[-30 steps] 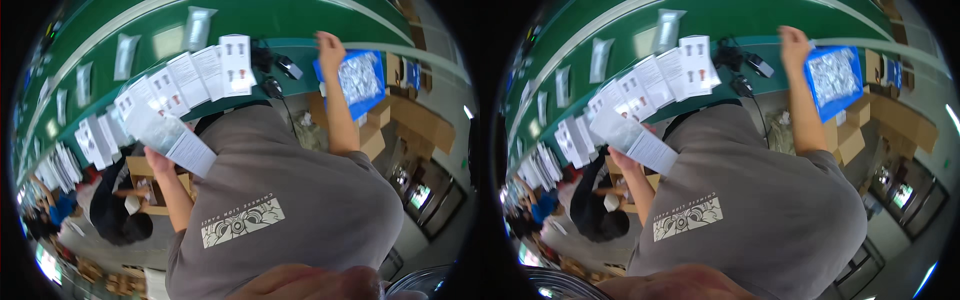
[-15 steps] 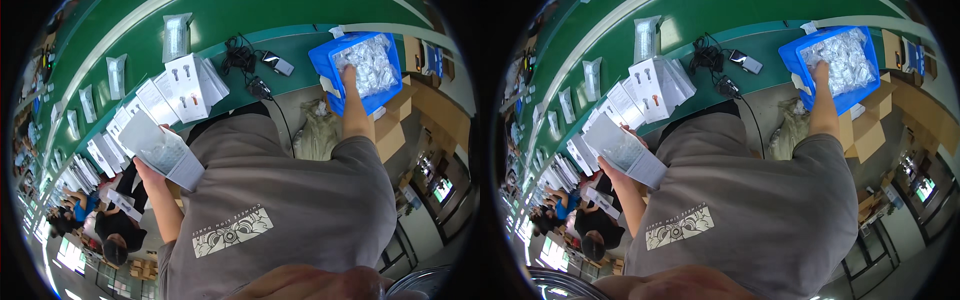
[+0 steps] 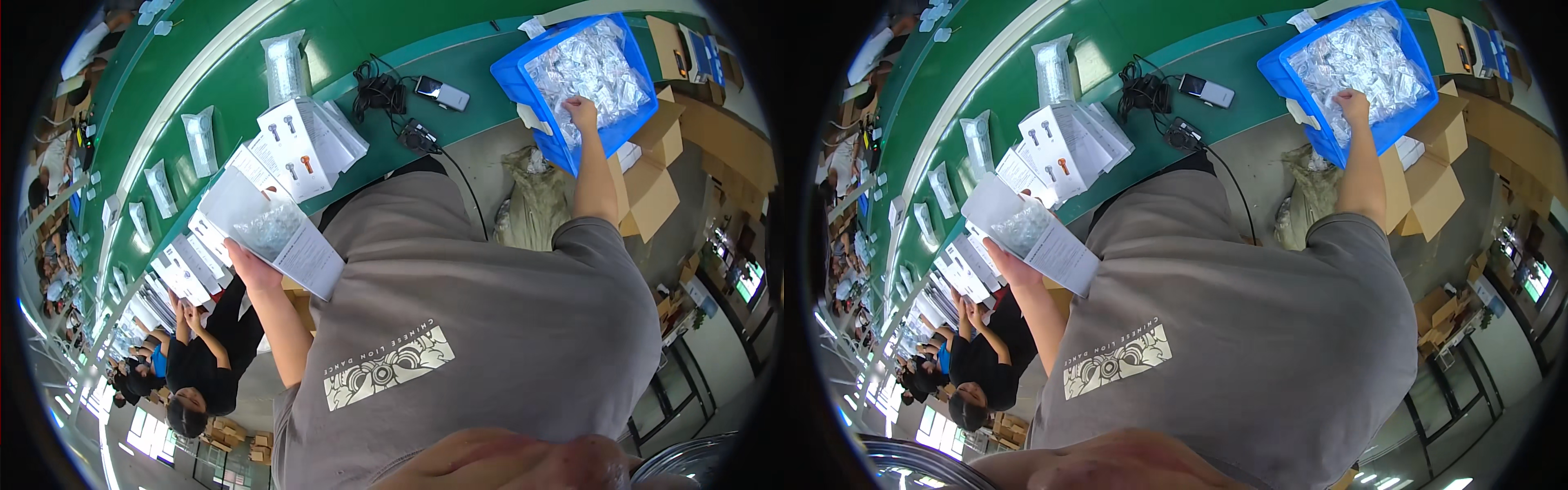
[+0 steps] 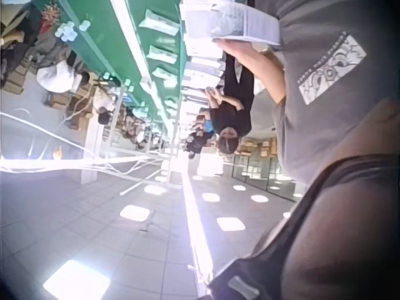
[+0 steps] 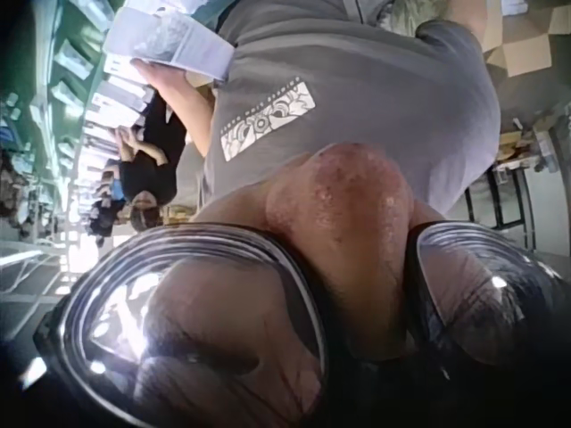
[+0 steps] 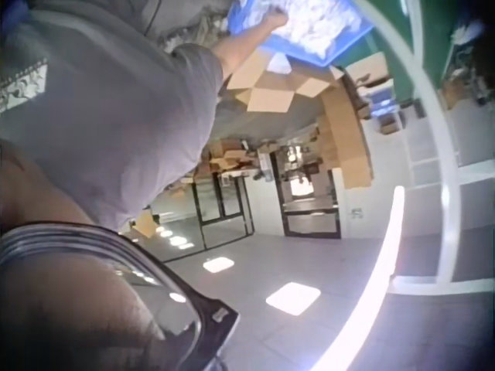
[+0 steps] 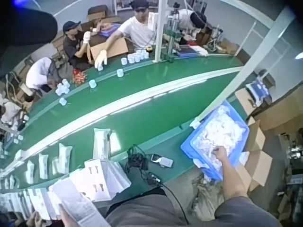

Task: Placing small items into white cardboard boxes and closing them on an assembly line.

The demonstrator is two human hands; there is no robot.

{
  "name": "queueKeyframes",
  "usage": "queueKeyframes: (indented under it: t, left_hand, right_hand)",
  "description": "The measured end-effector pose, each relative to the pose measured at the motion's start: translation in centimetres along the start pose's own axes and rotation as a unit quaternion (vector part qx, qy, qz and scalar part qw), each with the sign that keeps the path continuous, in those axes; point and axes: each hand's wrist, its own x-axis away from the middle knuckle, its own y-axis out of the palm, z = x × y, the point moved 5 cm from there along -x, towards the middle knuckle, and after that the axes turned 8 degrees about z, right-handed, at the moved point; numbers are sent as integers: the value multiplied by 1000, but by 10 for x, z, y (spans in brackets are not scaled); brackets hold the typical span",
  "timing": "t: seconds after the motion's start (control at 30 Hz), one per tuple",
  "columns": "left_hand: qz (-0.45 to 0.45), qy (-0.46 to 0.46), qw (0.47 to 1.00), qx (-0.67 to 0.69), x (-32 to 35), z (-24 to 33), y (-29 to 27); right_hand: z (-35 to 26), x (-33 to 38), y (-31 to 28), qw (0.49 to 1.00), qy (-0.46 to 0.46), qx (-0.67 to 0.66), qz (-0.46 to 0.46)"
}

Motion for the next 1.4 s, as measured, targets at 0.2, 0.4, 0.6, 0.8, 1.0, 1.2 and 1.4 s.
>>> queueKeyframes:
  t: [0.2, 0.4, 0.6, 0.8, 1.0, 1.2, 1.4]
  left_hand:
    - [-48, -23, 998, 32, -9, 5, 11]
    - [21, -38, 999, -2, -20, -3, 3]
    - [-26, -105, 994, 14, -31, -7, 45]
    - [-153, -56, 982, 99, -10, 10, 62]
    - [-125, -57, 990, 26, -10, -4, 35]
    - [-68, 24, 992, 101, -2, 1, 19]
    - [32, 426, 904, -27, 23, 13, 2]
  right_hand:
    - [-11, 15, -23, 996, -72, -32, 38]
    - [-39, 14, -54, 918, -52, -391, -29]
    - [-354, 185, -145, 792, -216, -566, -74]
    - [-551, 373, -110, 695, -505, -377, -346]
    - [-591, 434, -67, 714, -607, 52, -344]
    - [-583, 450, -61, 566, -718, -72, -400]
    - [-575, 467, -42, 598, -684, 72, -412]
